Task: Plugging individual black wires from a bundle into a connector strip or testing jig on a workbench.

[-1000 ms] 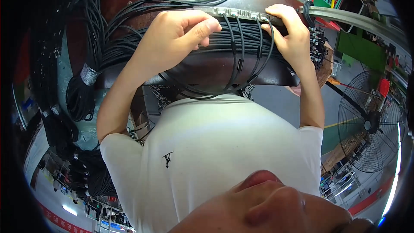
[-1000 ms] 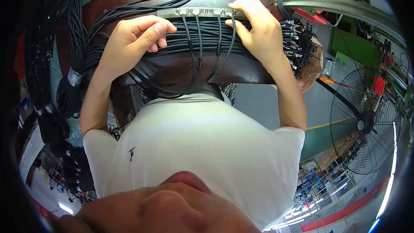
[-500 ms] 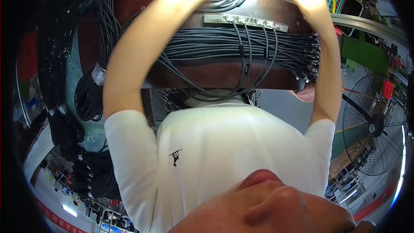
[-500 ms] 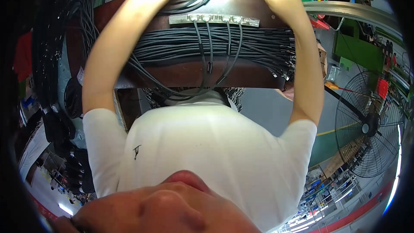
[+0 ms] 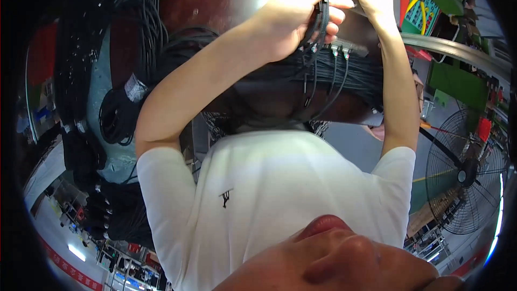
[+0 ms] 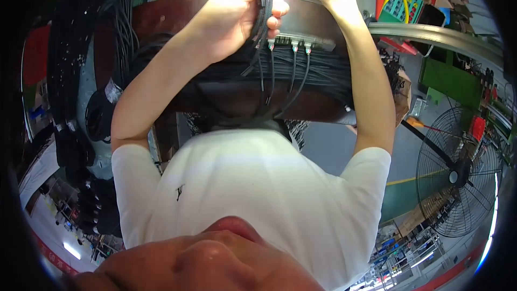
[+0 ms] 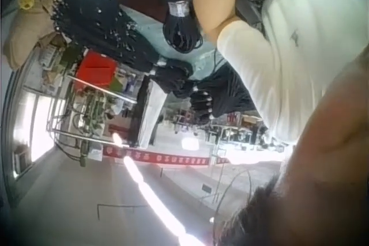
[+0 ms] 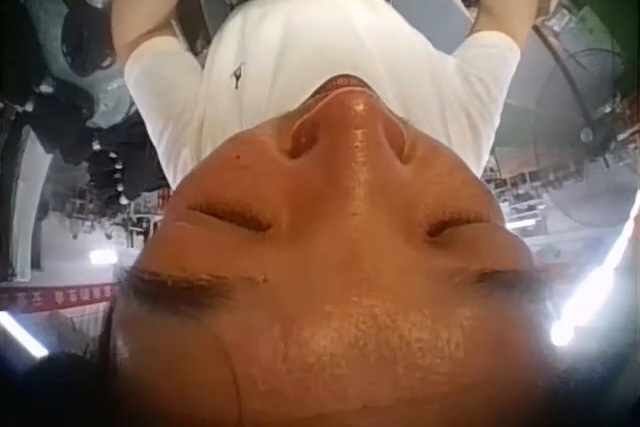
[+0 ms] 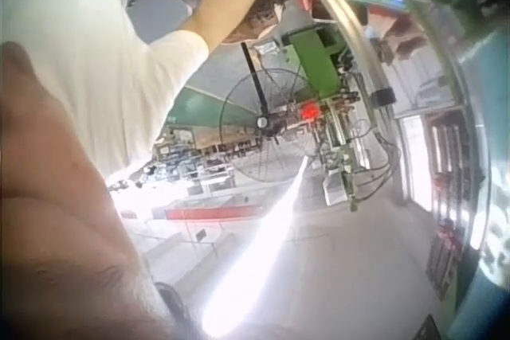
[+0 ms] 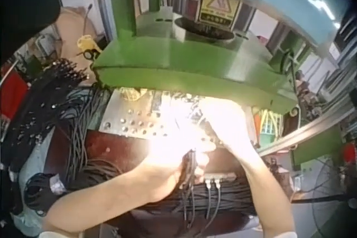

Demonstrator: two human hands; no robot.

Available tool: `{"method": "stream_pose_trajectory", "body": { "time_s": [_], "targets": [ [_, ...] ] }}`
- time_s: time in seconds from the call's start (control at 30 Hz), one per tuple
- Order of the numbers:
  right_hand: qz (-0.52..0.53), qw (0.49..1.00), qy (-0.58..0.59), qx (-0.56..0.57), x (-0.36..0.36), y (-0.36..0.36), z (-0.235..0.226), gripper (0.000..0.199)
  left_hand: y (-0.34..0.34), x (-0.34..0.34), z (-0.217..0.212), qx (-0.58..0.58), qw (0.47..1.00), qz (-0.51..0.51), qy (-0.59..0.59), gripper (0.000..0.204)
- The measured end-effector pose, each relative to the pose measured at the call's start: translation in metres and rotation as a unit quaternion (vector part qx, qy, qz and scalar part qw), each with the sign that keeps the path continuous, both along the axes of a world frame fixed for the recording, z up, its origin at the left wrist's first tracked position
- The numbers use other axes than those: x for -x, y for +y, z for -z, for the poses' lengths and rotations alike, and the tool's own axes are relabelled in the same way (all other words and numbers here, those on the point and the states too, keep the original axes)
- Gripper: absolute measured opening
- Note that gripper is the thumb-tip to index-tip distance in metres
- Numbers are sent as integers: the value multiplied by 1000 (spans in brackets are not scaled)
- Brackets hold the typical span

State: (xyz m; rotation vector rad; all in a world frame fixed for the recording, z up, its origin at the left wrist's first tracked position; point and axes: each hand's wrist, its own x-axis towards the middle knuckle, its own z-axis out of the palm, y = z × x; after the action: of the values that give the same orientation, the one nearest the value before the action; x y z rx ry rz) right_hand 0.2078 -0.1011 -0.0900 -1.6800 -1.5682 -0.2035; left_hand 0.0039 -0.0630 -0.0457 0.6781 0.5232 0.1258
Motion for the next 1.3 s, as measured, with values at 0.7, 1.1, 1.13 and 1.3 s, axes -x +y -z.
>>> {"method": "stream_pose_trajectory", "body": {
  "time_s": [0.7, 1.1, 1.13, 1.3],
  "targets": [
    [-80, 978, 21, 193, 78, -108, -7, 17, 0, 106, 2, -270, 926, 193, 180, 48],
    [-52, 992, -47, 103, 10, 16, -17, 30, 77, -32, 9, -376, 916, 37, -134, 16],
    [-38, 992, -62, 104, 5, 13, -13, 30, 91, -49, 34, -224, 956, 29, -187, 14],
    [-5, 988, -131, 80, 5, 20, -8, 29, 106, -59, 50, -229, 964, -45, -124, 10]
  ]
}}
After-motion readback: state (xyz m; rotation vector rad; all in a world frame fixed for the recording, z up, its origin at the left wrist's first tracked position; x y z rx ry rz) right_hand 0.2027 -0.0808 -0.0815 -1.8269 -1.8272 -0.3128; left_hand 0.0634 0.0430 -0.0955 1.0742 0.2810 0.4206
